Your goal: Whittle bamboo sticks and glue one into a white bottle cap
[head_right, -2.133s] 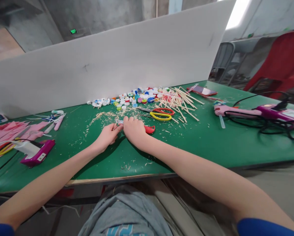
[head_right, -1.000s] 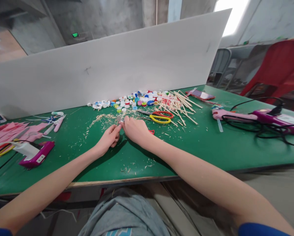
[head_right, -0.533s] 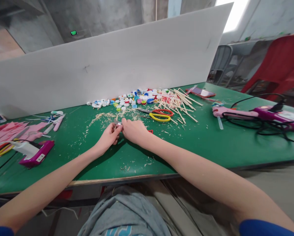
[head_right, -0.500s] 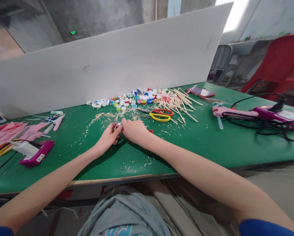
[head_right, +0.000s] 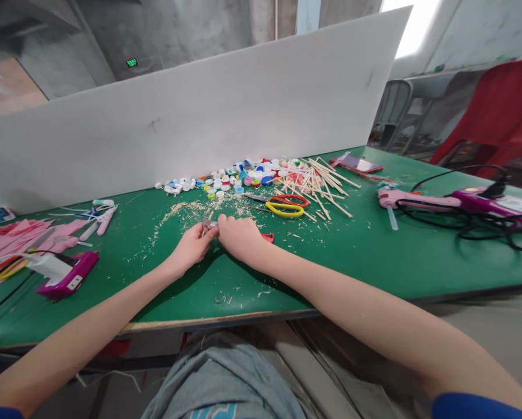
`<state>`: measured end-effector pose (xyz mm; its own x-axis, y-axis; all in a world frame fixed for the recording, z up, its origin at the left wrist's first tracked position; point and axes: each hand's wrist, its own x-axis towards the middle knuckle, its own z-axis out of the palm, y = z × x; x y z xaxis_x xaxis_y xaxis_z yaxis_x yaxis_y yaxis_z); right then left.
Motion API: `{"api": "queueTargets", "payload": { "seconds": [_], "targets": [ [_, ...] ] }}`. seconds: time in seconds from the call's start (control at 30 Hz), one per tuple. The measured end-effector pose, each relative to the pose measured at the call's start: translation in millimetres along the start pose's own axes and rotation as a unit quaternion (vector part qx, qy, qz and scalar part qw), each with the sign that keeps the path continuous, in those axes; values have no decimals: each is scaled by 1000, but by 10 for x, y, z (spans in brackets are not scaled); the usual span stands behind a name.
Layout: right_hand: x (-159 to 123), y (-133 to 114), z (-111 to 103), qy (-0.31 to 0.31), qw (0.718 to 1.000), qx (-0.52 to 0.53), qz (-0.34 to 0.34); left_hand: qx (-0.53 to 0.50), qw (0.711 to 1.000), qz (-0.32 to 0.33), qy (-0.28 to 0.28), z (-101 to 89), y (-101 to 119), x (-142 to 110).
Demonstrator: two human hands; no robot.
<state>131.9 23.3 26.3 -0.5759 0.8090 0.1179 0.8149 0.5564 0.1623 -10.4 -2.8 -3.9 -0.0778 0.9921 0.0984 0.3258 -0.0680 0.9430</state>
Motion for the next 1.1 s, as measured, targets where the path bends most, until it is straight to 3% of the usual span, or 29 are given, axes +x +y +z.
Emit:
{"api": "queueTargets", "payload": {
  "seconds": [0.47,0.77,1.1],
  "targets": [
    [-3,-124,-2,14,995,2,103,115,992,34,28,-34,-38,31],
    [27,-120,28,35,992,3,117,121,992,24,27,-14,-48,39],
    [103,114,20,44,982,-13,183,123,991,59,20,-1,59,-55]
  ]
}}
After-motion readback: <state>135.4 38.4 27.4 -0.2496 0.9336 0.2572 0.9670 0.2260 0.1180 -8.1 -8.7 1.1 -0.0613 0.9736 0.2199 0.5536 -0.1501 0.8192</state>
